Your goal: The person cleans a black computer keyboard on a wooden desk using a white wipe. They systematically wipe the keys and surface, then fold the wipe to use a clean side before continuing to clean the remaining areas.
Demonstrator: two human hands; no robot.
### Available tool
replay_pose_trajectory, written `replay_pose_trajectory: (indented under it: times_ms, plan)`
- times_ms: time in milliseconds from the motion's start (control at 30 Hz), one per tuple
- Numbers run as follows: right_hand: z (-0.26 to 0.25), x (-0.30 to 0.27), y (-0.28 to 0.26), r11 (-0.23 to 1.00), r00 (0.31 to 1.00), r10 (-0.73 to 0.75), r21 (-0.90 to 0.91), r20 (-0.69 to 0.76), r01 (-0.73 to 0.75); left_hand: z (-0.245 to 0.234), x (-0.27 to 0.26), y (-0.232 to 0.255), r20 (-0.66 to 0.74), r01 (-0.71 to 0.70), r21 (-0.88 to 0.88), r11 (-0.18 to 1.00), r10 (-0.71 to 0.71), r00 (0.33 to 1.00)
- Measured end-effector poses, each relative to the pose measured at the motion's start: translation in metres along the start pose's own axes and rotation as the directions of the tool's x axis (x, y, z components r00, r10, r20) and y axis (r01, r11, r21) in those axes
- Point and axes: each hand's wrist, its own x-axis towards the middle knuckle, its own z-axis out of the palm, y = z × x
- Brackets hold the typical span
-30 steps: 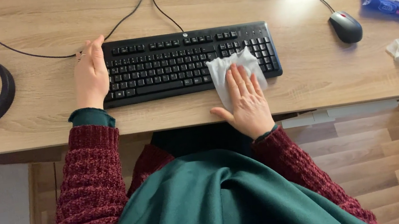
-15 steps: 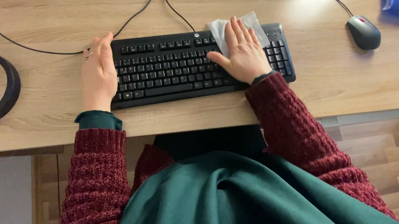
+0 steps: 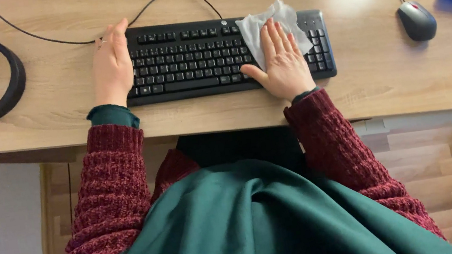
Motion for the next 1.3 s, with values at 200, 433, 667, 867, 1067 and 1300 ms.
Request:
replay_pose_trajectory:
  times_ms: [200,433,667,867,1067,1300]
  plan:
    - [0.019,-0.046,-0.001,0.997,0.992,-0.063,-0.053,-0.113,0.058,0.002,-0.001,-0.006,-0.012,-0.042,-0.008,0.999,0.042,0.999]
    - [0.026,-0.086,-0.014,0.994,0.969,-0.106,-0.049,-0.224,0.097,0.001,-0.003,-0.003,-0.029,-0.022,-0.067,0.998,0.02,0.999]
    - [0.027,-0.086,-0.032,0.97,0.957,-0.23,0.034,-0.178,0.239,0.003,-0.006,-0.001,-0.042,0.033,-0.081,0.996,-0.036,0.998]
    - [0.017,-0.054,-0.048,0.966,0.962,-0.257,0.012,-0.094,0.259,0.001,-0.008,0.0,-0.04,0.012,-0.078,0.997,-0.015,0.999]
    - [0.019,-0.018,-0.054,0.979,0.978,-0.205,-0.003,-0.041,0.205,-0.001,-0.009,0.005,-0.02,0.021,-0.1,0.995,-0.023,1.0]
    - [0.023,0.013,-0.052,0.986,0.981,-0.168,-0.01,-0.095,0.168,0.002,-0.004,-0.009,-0.039,-0.064,-0.021,0.998,0.063,0.997]
